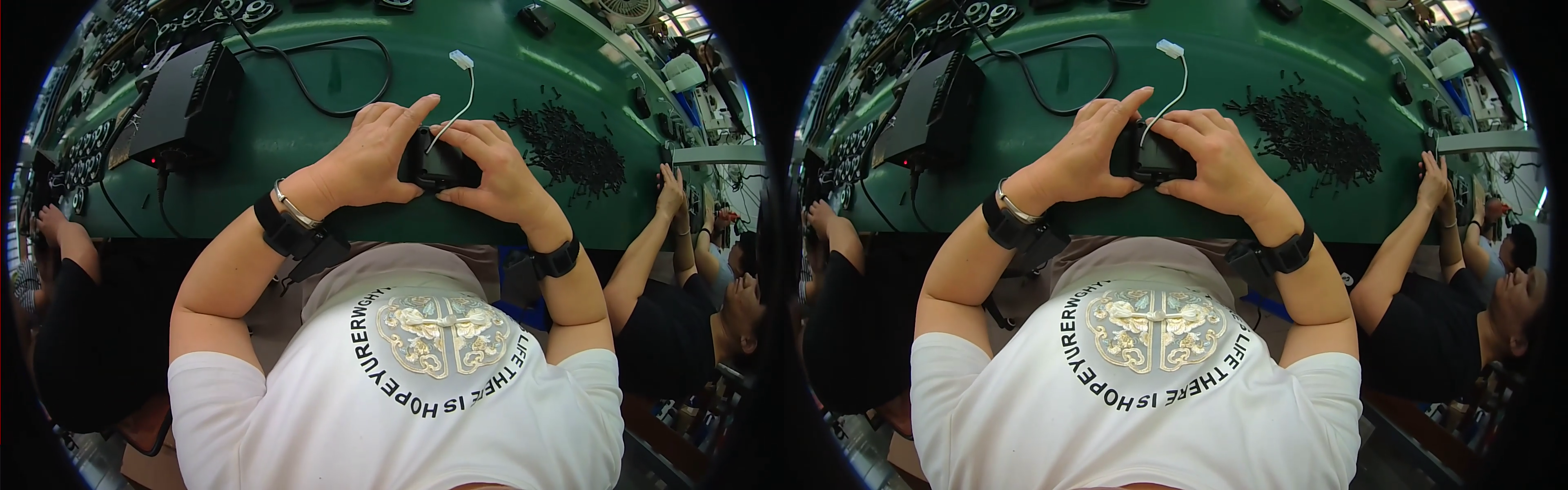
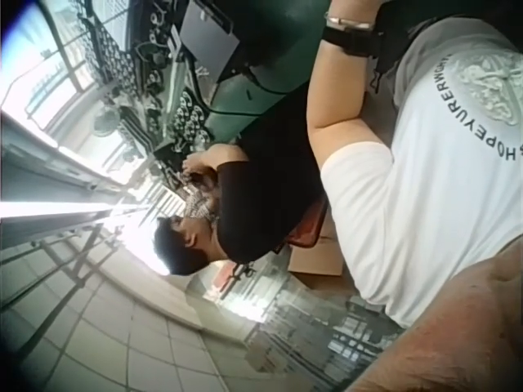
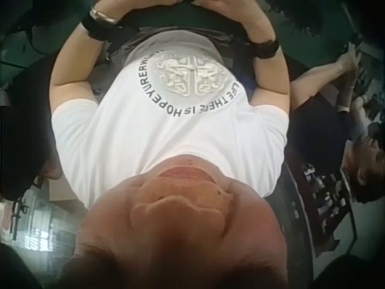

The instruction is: Assembling electronic components and wiring at a production workbench.

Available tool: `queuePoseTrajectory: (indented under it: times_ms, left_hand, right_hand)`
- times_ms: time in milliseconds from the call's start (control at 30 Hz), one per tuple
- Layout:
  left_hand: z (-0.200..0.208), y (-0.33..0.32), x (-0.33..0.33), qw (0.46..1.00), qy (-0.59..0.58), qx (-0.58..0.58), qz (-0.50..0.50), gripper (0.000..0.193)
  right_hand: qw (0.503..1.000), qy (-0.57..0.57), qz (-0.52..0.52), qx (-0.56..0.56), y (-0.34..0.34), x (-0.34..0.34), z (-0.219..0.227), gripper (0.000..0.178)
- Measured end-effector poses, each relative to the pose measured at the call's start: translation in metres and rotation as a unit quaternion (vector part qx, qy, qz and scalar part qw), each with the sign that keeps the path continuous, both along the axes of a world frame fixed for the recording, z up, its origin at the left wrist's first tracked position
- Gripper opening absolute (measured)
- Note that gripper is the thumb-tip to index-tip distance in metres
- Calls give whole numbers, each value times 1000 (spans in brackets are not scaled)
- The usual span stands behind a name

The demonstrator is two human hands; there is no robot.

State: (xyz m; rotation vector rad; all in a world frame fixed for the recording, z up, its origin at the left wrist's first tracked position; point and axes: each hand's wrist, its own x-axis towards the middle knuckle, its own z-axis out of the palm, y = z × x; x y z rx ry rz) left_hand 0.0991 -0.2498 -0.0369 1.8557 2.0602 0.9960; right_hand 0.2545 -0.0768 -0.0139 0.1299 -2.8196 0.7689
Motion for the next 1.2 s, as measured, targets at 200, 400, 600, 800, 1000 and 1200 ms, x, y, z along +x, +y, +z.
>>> queuePoseTrajectory:
  times_ms: [200,400,600,800,1000,1200]
  left_hand:
    - [-1,0,5,1000,10,3,1,105]
    - [0,0,8,1000,-2,8,4,102]
    - [11,-3,4,996,-89,-9,-15,75]
    - [28,-14,20,994,-81,-70,-33,55]
    - [22,-5,44,999,11,-33,38,54]
    - [9,-21,47,995,72,6,62,57]
  right_hand:
    - [999,-19,42,-24,11,-2,1,77]
    - [996,-54,61,-34,19,-3,6,79]
    - [997,-48,55,-36,21,1,4,78]
    - [999,7,-13,31,0,15,-2,76]
    - [980,28,-185,65,-45,17,-21,80]
    - [989,-51,-128,47,-38,27,-9,80]
